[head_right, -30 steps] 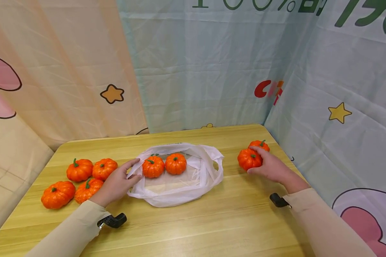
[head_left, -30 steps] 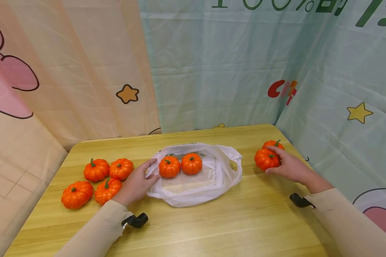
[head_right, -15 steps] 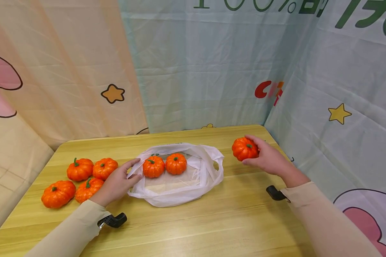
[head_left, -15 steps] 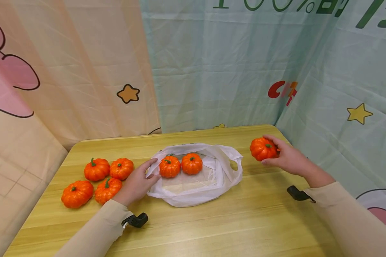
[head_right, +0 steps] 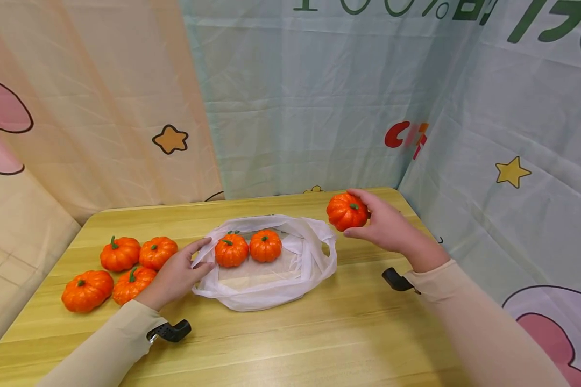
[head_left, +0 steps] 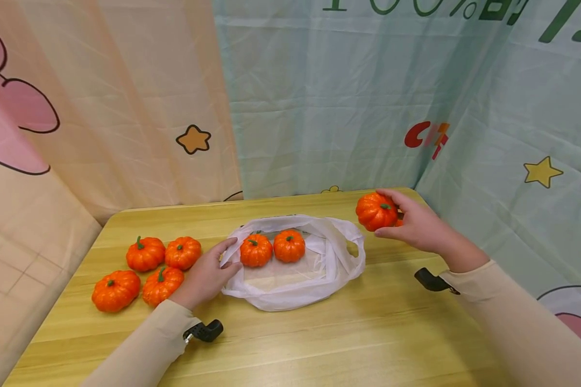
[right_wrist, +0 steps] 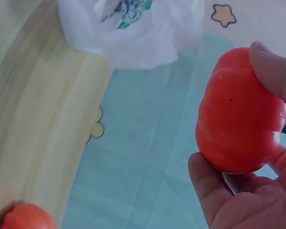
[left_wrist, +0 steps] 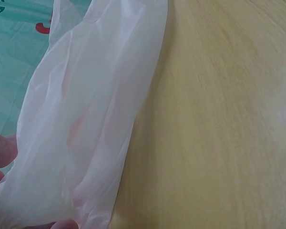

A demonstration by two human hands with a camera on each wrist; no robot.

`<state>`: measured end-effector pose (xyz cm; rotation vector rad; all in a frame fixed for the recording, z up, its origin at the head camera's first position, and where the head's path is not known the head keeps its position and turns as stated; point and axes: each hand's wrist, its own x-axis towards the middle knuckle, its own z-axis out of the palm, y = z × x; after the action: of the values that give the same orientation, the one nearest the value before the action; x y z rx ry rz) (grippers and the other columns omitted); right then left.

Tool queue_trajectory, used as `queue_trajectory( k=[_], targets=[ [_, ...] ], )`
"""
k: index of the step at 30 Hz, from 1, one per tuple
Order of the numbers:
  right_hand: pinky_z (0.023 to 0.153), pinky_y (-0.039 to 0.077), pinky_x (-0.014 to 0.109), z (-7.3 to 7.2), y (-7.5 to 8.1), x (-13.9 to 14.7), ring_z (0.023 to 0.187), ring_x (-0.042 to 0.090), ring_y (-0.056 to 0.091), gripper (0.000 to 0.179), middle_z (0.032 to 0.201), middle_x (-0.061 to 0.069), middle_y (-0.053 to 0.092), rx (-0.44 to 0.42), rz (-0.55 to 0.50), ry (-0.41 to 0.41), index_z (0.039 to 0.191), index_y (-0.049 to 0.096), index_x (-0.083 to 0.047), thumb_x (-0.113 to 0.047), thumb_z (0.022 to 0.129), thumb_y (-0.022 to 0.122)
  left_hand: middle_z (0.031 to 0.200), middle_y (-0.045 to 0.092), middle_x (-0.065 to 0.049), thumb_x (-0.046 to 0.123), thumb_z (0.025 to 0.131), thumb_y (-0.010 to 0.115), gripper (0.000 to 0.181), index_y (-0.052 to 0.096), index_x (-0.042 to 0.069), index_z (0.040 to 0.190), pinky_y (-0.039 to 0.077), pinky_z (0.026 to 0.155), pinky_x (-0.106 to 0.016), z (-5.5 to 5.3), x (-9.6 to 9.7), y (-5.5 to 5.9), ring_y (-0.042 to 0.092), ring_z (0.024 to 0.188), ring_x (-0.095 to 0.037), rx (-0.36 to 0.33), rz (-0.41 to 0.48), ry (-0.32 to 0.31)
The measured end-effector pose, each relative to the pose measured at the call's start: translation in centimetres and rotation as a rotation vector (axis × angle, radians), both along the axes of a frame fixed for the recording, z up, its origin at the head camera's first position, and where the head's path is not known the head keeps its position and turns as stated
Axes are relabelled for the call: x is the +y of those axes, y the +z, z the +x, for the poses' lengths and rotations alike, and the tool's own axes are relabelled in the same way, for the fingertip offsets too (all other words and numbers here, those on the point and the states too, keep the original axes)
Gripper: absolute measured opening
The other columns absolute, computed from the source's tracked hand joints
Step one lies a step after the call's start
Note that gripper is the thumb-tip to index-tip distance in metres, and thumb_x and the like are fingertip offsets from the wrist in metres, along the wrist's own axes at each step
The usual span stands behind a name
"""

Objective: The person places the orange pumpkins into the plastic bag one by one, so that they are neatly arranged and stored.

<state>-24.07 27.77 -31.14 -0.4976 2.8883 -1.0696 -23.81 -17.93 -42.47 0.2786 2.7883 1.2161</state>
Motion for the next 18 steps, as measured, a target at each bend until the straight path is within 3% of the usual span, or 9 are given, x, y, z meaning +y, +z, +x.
queue_trajectory(
  k=[6, 18],
  targets=[
    [0.103, 0.056, 0.057, -0.4, 0.5, -2.8, 0.132, 0.042, 0.055, 0.09, 0.155, 0.022, 0.047, 0.001, -0.005, 0.052, 0.164, 0.031, -0.007, -0.013, 0.09, 0.084, 0.145, 0.055, -0.018, 0.027, 0.1, 0.071, 0.068, 0.043, 0.016, 0.161, 0.044, 0.061, -0.024, 0.0, 0.0, 0.0, 0.048, 0.075, -0.019, -0.001, 0.002, 0.0],
    [0.109, 0.051, 0.058, -1.4, -0.9, -8.4, 0.136, 0.039, 0.055, 0.091, 0.157, 0.018, 0.049, -0.007, 0.042, 0.161, 0.162, 0.036, -0.011, -0.014, 0.087, 0.087, 0.145, 0.054, -0.017, 0.026, 0.1, 0.071, 0.068, 0.043, 0.016, 0.161, 0.042, 0.058, -0.024, -0.1, -0.1, 0.0, 0.046, 0.072, -0.02, -0.009, 0.012, 0.005]
  ],
)
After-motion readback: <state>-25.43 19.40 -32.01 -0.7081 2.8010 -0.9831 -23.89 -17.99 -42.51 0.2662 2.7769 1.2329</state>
